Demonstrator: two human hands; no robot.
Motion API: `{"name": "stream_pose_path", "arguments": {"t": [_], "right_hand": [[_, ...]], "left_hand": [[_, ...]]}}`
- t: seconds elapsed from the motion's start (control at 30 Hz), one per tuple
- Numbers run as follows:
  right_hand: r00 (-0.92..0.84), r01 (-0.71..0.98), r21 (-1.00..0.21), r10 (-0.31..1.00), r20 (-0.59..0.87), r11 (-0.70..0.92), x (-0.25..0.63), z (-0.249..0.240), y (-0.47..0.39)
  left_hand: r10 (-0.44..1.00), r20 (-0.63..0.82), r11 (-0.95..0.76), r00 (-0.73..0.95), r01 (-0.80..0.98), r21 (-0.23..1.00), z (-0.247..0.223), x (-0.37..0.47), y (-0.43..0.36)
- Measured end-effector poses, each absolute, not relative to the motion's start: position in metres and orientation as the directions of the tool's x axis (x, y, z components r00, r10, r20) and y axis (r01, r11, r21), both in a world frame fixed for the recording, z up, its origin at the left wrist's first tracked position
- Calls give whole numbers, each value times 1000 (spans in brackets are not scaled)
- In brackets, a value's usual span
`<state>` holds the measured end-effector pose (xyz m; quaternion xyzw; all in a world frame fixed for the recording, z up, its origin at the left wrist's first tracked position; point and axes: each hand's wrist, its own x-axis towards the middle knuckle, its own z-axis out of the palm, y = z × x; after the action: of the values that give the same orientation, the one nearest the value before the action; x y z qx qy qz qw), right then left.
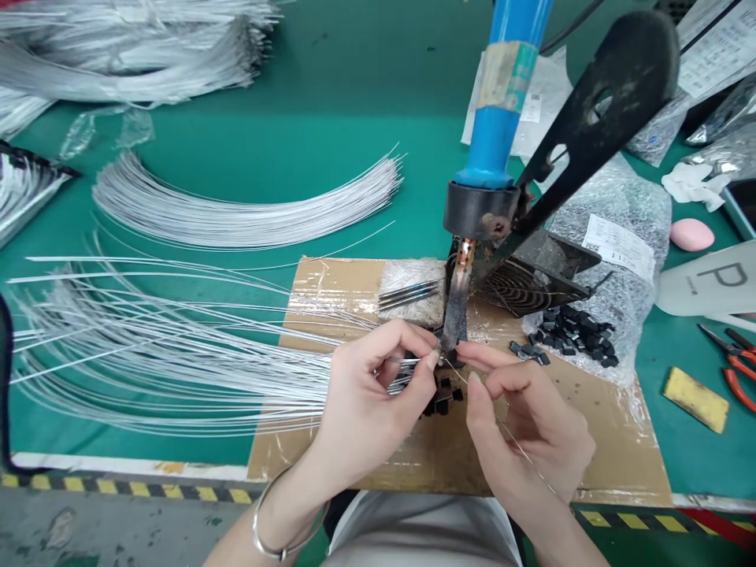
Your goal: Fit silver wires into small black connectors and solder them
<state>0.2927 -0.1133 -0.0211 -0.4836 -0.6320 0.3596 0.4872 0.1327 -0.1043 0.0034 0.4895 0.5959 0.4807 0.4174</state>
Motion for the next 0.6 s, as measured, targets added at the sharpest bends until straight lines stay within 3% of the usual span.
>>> {"name": "stream_pose_path", "arguments": {"t": [0.6], "right_hand": [[-39, 351, -889, 953, 300, 295, 291, -19, -117]], "left_hand": [[984, -40, 72, -171, 183, 980, 4, 132, -104]]}}
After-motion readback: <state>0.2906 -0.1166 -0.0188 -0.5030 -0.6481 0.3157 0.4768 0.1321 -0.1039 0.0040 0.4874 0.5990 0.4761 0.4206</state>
